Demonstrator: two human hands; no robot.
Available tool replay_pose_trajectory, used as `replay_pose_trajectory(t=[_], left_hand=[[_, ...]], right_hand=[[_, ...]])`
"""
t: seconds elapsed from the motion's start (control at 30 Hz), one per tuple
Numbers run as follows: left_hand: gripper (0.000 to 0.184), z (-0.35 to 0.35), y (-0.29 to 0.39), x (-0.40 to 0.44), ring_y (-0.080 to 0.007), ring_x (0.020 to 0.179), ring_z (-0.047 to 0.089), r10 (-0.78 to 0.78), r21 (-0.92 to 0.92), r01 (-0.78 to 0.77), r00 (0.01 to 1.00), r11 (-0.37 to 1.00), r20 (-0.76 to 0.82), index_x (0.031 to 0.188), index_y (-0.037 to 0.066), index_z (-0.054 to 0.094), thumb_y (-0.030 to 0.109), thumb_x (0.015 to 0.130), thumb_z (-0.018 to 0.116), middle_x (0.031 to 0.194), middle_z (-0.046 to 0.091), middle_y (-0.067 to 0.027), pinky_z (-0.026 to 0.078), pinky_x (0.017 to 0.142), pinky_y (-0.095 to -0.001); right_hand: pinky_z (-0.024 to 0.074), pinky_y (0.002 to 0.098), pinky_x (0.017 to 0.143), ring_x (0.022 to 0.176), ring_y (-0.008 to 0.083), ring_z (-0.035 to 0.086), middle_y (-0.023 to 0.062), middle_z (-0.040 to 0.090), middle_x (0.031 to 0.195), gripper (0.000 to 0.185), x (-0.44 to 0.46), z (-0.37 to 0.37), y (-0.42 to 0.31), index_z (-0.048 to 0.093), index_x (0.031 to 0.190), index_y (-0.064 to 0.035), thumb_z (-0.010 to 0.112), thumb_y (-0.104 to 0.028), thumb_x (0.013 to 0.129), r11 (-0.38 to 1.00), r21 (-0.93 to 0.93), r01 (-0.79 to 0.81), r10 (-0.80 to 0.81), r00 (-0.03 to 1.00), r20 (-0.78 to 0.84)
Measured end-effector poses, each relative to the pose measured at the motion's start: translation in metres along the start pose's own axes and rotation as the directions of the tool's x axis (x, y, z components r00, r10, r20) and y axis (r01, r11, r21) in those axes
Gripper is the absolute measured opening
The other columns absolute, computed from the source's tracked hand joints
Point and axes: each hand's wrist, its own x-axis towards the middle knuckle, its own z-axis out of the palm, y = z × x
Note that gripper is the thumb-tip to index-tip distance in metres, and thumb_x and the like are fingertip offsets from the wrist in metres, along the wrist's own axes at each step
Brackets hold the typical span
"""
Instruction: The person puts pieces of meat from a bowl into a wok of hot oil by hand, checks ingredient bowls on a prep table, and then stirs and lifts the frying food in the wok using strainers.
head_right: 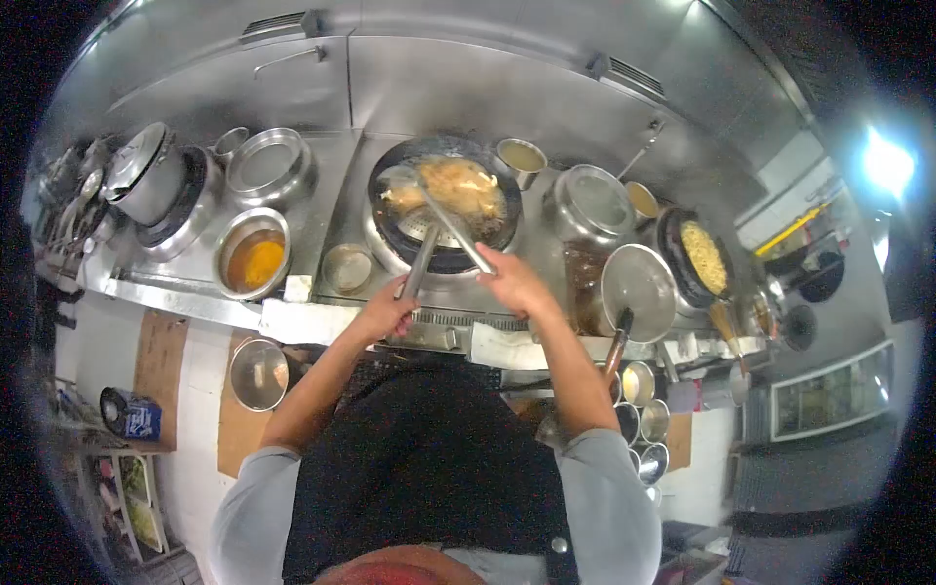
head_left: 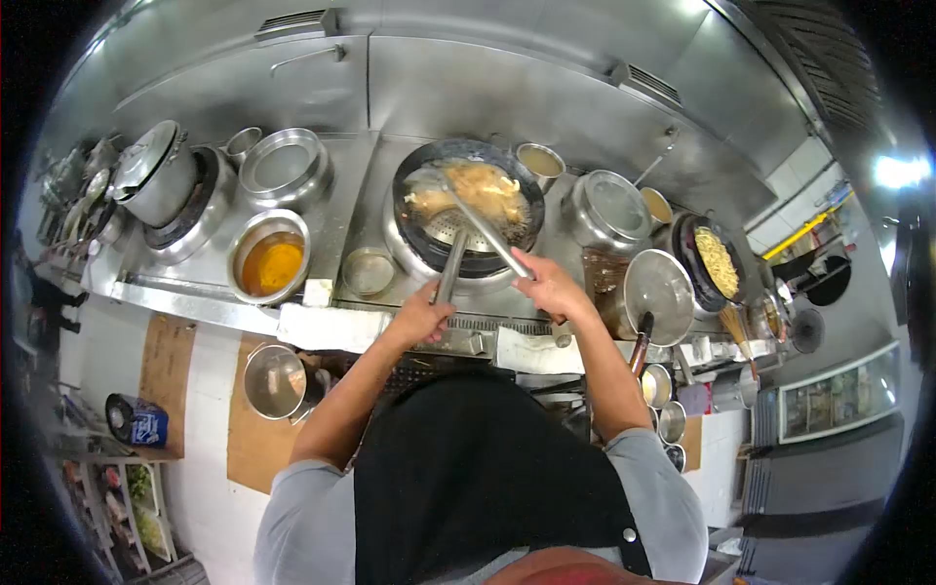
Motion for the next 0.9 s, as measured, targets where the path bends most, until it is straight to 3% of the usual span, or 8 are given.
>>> replay_pose_trajectory(t=[0.03,0.07,0.3,0.47,0.6,0.73,0.8,0.9], left_hand=[[0.074,0.009,-0.007,0.003,-0.016,0.052,0.057,-0.003,-0.004,0.003,1.0,1.0,0.027,0.156,0.004,0.035,0.02,0.093,0.07,0.071,0.06,-0.0069,0.05,0.044,-0.0312],[0.081,0.018,-0.011,0.004,-0.0172,0.052,0.058,-0.01,-0.002,0.011,0.998,1.0,0.056,0.159,0.005,0.027,0.019,0.092,0.07,0.071,0.06,-0.0073,0.049,0.043,-0.0325],[0.098,0.035,-0.016,-0.002,-0.0194,0.057,0.062,-0.029,-0.058,0.043,0.975,0.997,0.221,0.165,0.01,0.008,0.019,0.092,0.073,0.074,0.062,-0.0073,0.052,0.049,-0.0341],[0.1,0.027,-0.054,0.023,-0.0201,0.059,0.064,-0.049,-0.052,0.064,0.968,0.997,0.248,0.166,0.013,0.002,0.02,0.095,0.072,0.082,0.067,-0.0102,0.053,0.052,-0.0347],[0.086,0.004,-0.073,0.009,-0.0187,0.068,0.066,-0.106,-0.205,0.15,0.972,0.967,0.209,0.164,0.011,0.015,0.024,0.098,0.069,0.096,0.072,-0.0123,0.055,0.059,-0.0322],[0.066,-0.03,-0.102,-0.012,-0.0165,0.074,0.067,-0.169,-0.242,0.205,0.973,0.948,0.158,0.155,0.006,0.039,0.031,0.101,0.067,0.1,0.071,-0.0089,0.055,0.065,-0.0301],[0.055,-0.044,-0.106,-0.03,-0.016,0.075,0.067,-0.219,-0.209,0.245,0.966,0.947,0.139,0.147,0.004,0.048,0.03,0.102,0.065,0.099,0.072,-0.0086,0.055,0.066,-0.0294],[0.039,-0.06,-0.157,-0.045,-0.0149,0.077,0.067,-0.305,-0.194,0.321,0.946,0.927,0.111,0.129,0.001,0.062,0.029,0.102,0.063,0.098,0.072,-0.0083,0.055,0.068,-0.0286]], right_hand=[[0.0574,0.0449,0.077,0.087,0.0361,0.072,0.0245,0.067,0.126,0.07,-0.005,0.005,-0.007,0.038,0.159,-0.0239,0.067,-0.027,0.096,0.999,0.009,-0.038,0.037,0.996,0.082],[0.0489,0.0352,0.055,0.063,0.0158,0.058,0.0104,0.062,0.077,0.068,-0.005,0.012,-0.014,0.044,0.157,-0.0165,0.068,-0.02,0.094,0.985,0.122,-0.123,0.114,0.991,0.073],[0.0478,0.0357,0.052,0.056,0.0165,0.057,0.0088,0.061,0.076,0.069,0.01,0.07,0.037,0.042,0.158,-0.0161,0.066,-0.017,0.094,0.989,0.13,-0.076,0.106,0.965,-0.242],[0.0458,0.0301,0.05,0.054,0.0127,0.051,0.003,0.059,0.074,0.071,0.033,0.042,0.028,0.037,0.161,-0.0171,0.066,-0.018,0.096,0.884,0.303,-0.357,0.37,0.929,0.016],[0.0485,0.0346,0.052,0.054,0.0167,0.056,0.0093,0.063,0.075,0.072,0.033,0.06,0.034,0.039,0.16,-0.0133,0.069,-0.018,0.094,0.854,0.403,-0.329,0.422,0.891,-0.167],[0.055,0.0389,0.064,0.067,0.0236,0.065,0.0152,0.07,0.085,0.071,0.071,0.074,0.088,0.04,0.159,-0.0123,0.068,-0.02,0.094,0.961,0.108,-0.255,0.276,0.922,-0.271],[0.0552,0.0428,0.084,0.089,0.0342,0.071,0.024,0.074,0.101,0.071,0.051,0.033,0.019,0.039,0.158,-0.0124,0.067,-0.022,0.093,0.858,0.312,-0.408,0.447,0.892,-0.062],[0.0515,0.0432,0.094,0.104,0.0392,0.069,0.0287,0.072,0.114,0.07,0.033,0.068,0.042,0.04,0.158,-0.0134,0.065,-0.024,0.093,0.913,0.31,-0.265,0.344,0.909,-0.235]])
